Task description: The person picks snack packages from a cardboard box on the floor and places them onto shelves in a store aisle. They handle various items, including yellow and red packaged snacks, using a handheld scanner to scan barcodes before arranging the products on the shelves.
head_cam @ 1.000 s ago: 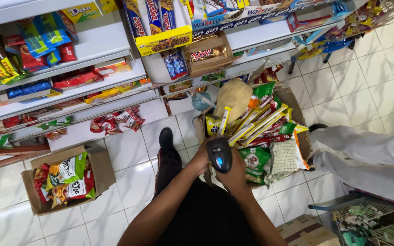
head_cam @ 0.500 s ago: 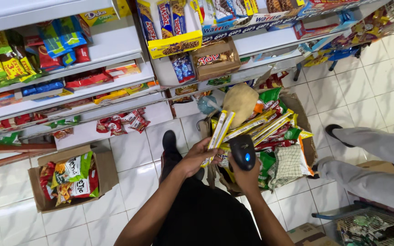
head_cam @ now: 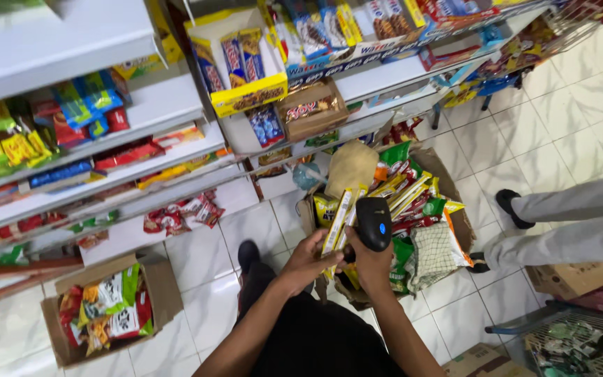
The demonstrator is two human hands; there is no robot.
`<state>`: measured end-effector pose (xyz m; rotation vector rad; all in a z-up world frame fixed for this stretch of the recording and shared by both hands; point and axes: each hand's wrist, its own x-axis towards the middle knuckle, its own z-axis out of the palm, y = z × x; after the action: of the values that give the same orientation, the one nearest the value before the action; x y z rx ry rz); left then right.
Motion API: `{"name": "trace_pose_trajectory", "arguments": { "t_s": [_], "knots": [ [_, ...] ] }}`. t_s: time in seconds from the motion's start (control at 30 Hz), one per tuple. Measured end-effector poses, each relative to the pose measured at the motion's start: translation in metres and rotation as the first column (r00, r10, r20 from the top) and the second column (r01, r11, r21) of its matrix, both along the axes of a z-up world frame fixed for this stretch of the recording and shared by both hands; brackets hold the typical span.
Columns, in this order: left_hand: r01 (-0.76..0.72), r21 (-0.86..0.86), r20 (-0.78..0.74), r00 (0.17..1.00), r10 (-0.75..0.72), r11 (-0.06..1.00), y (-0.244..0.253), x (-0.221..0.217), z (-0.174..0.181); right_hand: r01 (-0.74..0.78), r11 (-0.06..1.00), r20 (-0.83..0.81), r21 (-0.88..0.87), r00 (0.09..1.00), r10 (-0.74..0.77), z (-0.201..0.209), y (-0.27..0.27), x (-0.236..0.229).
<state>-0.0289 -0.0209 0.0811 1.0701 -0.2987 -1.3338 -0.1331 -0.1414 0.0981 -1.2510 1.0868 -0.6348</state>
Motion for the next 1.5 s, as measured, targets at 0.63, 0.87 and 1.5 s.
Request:
{"name": "trace_pose_trajectory", "arguments": {
  "t_s": [0.63, 0.87, 1.5],
  "knots": [
    [0.049, -0.069, 0.087, 0.995, -0.043, 0.996, 0.042, 0.101, 0.059, -0.068, 0.994, 0.066, -0.080, 0.995, 0.074, 0.072, 0.045, 0.071],
    [-0.030, -0.032, 0.087, 0.996, 0.032, 0.999, 0.078, 0.145, 0.044, -0.623, 0.746, -0.317, -0.236, 0.775, 0.547, 0.126, 0.050, 0.078],
    [0.004, 0.018, 0.137, 0.991, -0.007, 1.000, 0.128, 0.183, 0.049, -0.805, 0.528, -0.461, -0.271, 0.590, 0.663, 0.153, 0.074, 0.101]
  ]
}}
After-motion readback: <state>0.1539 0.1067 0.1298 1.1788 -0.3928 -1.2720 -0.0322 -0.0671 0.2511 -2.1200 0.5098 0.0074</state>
